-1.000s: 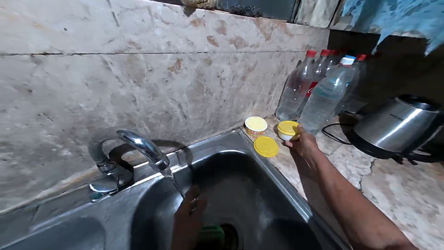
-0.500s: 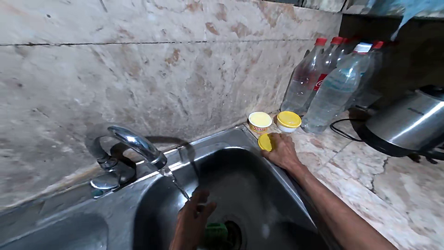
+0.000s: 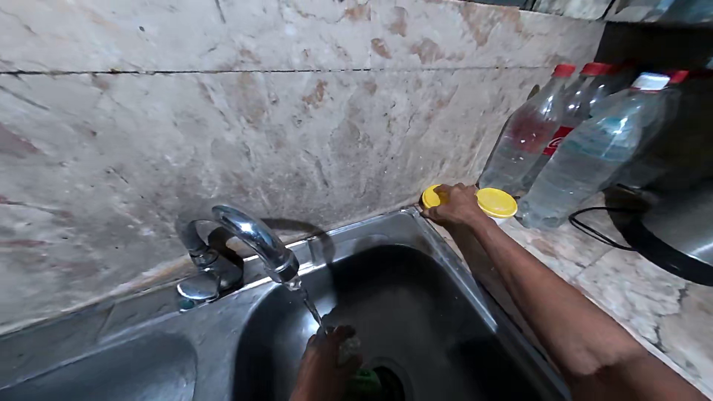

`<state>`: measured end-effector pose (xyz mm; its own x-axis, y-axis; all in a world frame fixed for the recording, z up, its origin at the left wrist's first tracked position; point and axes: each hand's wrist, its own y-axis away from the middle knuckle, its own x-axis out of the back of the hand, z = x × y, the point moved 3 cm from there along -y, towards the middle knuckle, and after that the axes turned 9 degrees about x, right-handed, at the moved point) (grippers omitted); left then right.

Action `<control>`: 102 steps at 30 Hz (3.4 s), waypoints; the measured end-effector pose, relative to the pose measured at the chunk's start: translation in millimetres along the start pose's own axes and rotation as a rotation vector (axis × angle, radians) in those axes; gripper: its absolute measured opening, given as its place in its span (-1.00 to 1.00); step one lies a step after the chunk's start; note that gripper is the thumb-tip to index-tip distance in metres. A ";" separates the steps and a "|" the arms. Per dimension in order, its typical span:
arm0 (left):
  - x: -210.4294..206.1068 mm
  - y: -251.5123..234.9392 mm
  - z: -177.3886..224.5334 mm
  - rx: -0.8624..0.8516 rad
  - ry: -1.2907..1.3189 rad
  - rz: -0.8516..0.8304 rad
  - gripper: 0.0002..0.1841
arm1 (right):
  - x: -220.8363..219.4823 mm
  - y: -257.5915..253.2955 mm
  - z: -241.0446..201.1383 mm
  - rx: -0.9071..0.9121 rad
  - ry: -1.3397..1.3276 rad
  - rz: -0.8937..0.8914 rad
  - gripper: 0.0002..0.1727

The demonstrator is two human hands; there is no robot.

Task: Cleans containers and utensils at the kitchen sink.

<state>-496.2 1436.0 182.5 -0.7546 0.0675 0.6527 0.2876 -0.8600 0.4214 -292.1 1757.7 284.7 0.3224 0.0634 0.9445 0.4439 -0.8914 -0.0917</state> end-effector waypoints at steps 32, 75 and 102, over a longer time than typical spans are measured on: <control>-12.7 -24.0 -21.6 0.293 1.424 0.502 -0.58 | -146.0 159.6 -215.1 -0.095 -0.801 -0.187 -0.33; 3.2 31.9 11.2 0.062 0.965 0.898 -0.41 | -117.9 109.0 -192.2 0.190 -0.373 0.236 -0.38; 190.1 -0.9 167.9 -0.310 -0.127 0.845 -0.59 | -100.5 92.5 -187.8 0.180 -0.505 0.295 -0.44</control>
<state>-540.9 1534.5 411.9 -0.2883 -0.6084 0.7394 0.5305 -0.7443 -0.4056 -440.4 1584.6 240.6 0.7904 0.0696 0.6086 0.3955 -0.8166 -0.4204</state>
